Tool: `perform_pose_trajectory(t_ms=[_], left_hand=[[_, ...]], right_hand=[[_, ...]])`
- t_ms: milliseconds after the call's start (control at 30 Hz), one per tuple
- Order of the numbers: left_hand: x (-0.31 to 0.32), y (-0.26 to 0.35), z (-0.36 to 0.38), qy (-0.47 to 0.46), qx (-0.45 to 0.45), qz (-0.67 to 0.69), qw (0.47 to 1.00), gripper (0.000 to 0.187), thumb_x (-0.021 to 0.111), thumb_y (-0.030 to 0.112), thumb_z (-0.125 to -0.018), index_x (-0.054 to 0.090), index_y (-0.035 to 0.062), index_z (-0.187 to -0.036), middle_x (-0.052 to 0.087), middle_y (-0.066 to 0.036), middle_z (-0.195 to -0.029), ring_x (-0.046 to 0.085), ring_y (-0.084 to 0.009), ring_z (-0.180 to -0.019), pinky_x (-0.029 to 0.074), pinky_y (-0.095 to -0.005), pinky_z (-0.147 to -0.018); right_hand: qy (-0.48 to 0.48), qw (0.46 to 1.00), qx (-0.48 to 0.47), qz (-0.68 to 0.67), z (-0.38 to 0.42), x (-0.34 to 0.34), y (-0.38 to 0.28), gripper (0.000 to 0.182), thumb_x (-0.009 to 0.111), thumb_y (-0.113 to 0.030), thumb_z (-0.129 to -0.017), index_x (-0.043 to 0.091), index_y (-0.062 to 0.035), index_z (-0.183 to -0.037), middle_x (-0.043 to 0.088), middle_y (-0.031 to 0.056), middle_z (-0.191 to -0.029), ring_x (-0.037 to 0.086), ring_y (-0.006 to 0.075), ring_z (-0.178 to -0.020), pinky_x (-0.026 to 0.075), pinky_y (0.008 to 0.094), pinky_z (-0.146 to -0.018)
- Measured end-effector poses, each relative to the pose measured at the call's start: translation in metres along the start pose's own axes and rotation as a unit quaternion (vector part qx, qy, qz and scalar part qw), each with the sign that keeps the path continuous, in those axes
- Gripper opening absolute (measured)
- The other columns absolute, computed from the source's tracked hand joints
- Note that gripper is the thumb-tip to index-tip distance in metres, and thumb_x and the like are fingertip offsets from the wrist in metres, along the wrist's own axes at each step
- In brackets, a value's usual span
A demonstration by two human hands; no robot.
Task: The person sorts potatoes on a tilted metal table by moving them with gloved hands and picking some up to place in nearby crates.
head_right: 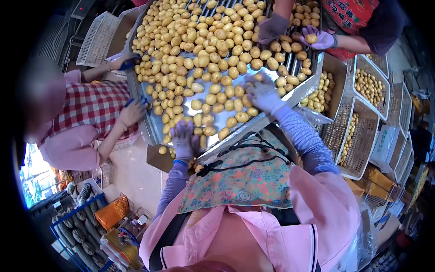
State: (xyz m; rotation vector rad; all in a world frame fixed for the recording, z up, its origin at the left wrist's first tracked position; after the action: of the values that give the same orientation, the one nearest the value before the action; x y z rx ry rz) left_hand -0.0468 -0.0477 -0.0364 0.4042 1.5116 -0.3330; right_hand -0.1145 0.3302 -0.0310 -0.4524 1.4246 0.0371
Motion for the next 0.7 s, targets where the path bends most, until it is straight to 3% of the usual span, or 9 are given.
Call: perform_pose_trajectory(t_ms=[100, 200, 267, 300, 333, 367, 433, 567, 700], left_hand=[[0.006, -0.016, -0.015, 0.098, -0.2, -0.017, 0.975, 0.075, 0.05, 0.045, -0.097, 0.029, 0.0044, -0.156, 0.027, -0.023, -0.161, 0.022, -0.0421, -0.149, 0.013, -0.058, -0.12], [0.005, 0.023, -0.046, 0.183, -0.154, 0.036, 0.97, 0.076, 0.053, 0.045, -0.095, 0.03, 0.0051, -0.156, 0.028, -0.022, -0.161, 0.022, -0.0424, -0.149, 0.012, -0.0585, -0.12], [0.003, 0.041, -0.043, -0.11, -0.176, -0.034, 0.978, 0.077, 0.054, 0.045, -0.093, 0.031, 0.0059, -0.156, 0.027, -0.022, -0.161, 0.02, -0.0405, -0.15, 0.01, -0.0573, -0.121], [-0.008, 0.044, -0.042, -0.047, -0.064, 0.011, 0.997, 0.071, 0.054, 0.046, -0.094, 0.037, 0.0101, -0.153, 0.025, -0.025, -0.161, 0.02, -0.0415, -0.15, 0.011, -0.059, -0.121], [-0.018, 0.044, -0.038, 0.016, 0.051, 0.054, 0.997, 0.066, 0.053, 0.047, -0.094, 0.043, 0.0144, -0.151, 0.023, -0.027, -0.161, 0.02, -0.0424, -0.15, 0.011, -0.0606, -0.12], [-0.008, 0.021, -0.034, 0.047, 0.022, 0.009, 0.999, 0.069, 0.052, 0.048, -0.095, 0.041, 0.01, -0.151, 0.026, -0.025, -0.16, 0.023, -0.04, -0.15, 0.016, -0.0593, -0.119], [-0.001, -0.006, -0.051, 0.121, -0.071, 0.007, 0.99, 0.075, 0.05, 0.05, -0.096, 0.036, 0.0027, -0.153, 0.034, -0.023, -0.157, 0.029, -0.0394, -0.147, 0.02, -0.0559, -0.119], [0.004, 0.016, -0.118, 0.121, -0.235, -0.039, 0.964, 0.076, 0.044, 0.05, -0.098, 0.031, 0.0006, -0.154, 0.037, -0.025, -0.155, 0.03, -0.0489, -0.143, 0.018, -0.0622, -0.117], [0.018, 0.093, -0.133, 0.072, -0.083, -0.082, 0.991, 0.077, 0.043, 0.05, -0.097, 0.032, -0.0005, -0.154, 0.029, -0.026, -0.159, 0.023, -0.052, -0.145, 0.014, -0.0668, -0.117]], right_hand=[[0.007, 0.998, -0.052, -0.032, -0.002, 0.01, -0.062, 0.067, 0.061, -0.055, -0.087, 0.046, -0.0334, -0.148, 0.038, 0.0087, -0.156, 0.025, 0.0459, -0.145, 0.015, 0.0577, -0.12], [0.019, 0.99, -0.14, 0.017, -0.004, -0.002, -0.097, 0.057, 0.061, -0.052, -0.089, 0.056, -0.0281, -0.14, 0.048, 0.0098, -0.149, 0.037, 0.0402, -0.139, 0.024, 0.0571, -0.116], [-0.004, 0.986, -0.126, -0.113, -0.017, -0.027, -0.064, 0.049, 0.062, -0.046, -0.09, 0.062, -0.023, -0.133, 0.056, 0.0101, -0.139, 0.047, 0.0362, -0.132, 0.03, 0.0539, -0.113], [-0.024, 0.963, -0.106, -0.246, -0.025, -0.039, -0.039, 0.042, 0.063, -0.041, -0.09, 0.067, -0.0178, -0.125, 0.064, 0.0105, -0.129, 0.056, 0.0322, -0.124, 0.036, 0.0507, -0.111], [0.127, 0.963, -0.085, -0.223, -0.025, -0.049, -0.008, 0.029, 0.066, -0.031, -0.089, 0.073, -0.0103, -0.109, 0.072, 0.0101, -0.109, 0.066, 0.0295, -0.104, 0.046, 0.0432, -0.1], [0.234, 0.945, 0.03, -0.227, -0.02, -0.078, 0.019, 0.024, 0.067, -0.026, -0.089, 0.074, -0.0094, -0.105, 0.073, 0.0116, -0.107, 0.066, 0.0322, -0.101, 0.051, 0.0408, -0.092], [0.261, 0.959, 0.096, -0.059, -0.022, -0.111, 0.075, 0.034, 0.065, -0.028, -0.09, 0.069, -0.0133, -0.121, 0.07, 0.0129, -0.117, 0.066, 0.0317, -0.107, 0.051, 0.0434, -0.093], [0.068, 0.968, 0.236, 0.059, -0.055, -0.098, 0.113, 0.034, 0.06, -0.022, -0.09, 0.066, -0.0144, -0.123, 0.059, 0.0179, -0.13, 0.066, 0.0366, -0.109, 0.053, 0.0453, -0.092], [-0.006, 0.954, 0.298, 0.025, -0.071, -0.09, 0.109, 0.033, 0.054, -0.018, -0.091, 0.064, -0.0158, -0.122, 0.058, 0.0237, -0.127, 0.063, 0.0415, -0.114, 0.051, 0.0487, -0.096]])
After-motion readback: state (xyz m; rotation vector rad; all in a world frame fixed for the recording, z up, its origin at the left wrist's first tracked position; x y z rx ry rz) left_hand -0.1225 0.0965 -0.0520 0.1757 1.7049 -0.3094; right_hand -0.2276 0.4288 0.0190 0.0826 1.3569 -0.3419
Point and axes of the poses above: each hand's wrist, its own z-axis away from the middle knuckle, its own x-axis out of the palm, y = z × x, the point moved 5 cm from there along -z, towards the middle knuckle
